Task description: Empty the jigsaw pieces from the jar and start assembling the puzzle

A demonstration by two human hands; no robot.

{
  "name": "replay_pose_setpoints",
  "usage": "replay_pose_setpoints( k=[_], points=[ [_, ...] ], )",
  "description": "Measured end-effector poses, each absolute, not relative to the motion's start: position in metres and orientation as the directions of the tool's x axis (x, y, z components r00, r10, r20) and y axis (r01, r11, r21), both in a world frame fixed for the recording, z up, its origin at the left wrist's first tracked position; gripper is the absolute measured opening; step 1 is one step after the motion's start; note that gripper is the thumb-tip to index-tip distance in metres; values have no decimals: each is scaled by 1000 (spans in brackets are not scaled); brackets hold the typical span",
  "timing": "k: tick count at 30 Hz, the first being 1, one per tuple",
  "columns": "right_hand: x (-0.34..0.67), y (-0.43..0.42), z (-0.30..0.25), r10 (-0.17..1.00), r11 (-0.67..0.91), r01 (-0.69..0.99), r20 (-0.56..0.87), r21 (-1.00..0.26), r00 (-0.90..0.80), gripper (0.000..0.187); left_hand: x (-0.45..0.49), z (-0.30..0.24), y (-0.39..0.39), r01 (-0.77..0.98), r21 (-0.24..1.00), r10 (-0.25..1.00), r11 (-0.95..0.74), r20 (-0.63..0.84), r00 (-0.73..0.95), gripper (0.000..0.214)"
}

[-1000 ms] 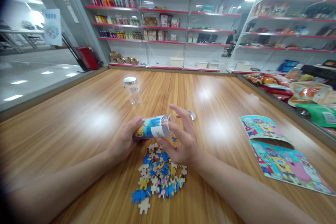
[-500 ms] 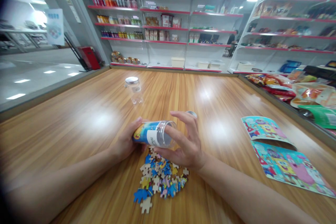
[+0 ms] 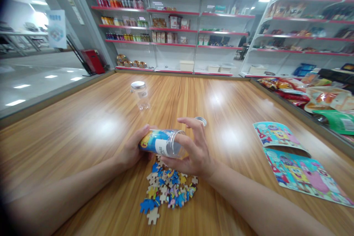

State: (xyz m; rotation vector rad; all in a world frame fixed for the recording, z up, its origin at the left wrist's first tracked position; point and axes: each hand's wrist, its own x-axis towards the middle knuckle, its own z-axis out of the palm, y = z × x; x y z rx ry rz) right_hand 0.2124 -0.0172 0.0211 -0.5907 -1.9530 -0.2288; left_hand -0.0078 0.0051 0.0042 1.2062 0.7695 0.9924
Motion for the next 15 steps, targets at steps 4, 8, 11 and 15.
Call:
replay_pose_setpoints(
  k=[4, 8, 11, 15],
  points=[
    [214, -19, 24, 316, 870, 481, 874, -112, -369, 57, -7, 6, 3, -211, 976, 918, 50, 38, 394, 58],
    [220, -23, 29, 368, 901, 387, 818, -196, -443, 53, -7, 4, 3, -184, 982, 922, 36, 38, 384, 58],
    [223, -24, 29, 426, 897, 325, 781, -300, -456, 54, -8, 1, 5, -163, 986, 947, 27, 27, 319, 59],
    [223, -18, 26, 483, 873, 289, 771, -392, -415, 52, -8, 0, 4, -156, 988, 961, 20, 24, 276, 60]
  ],
)
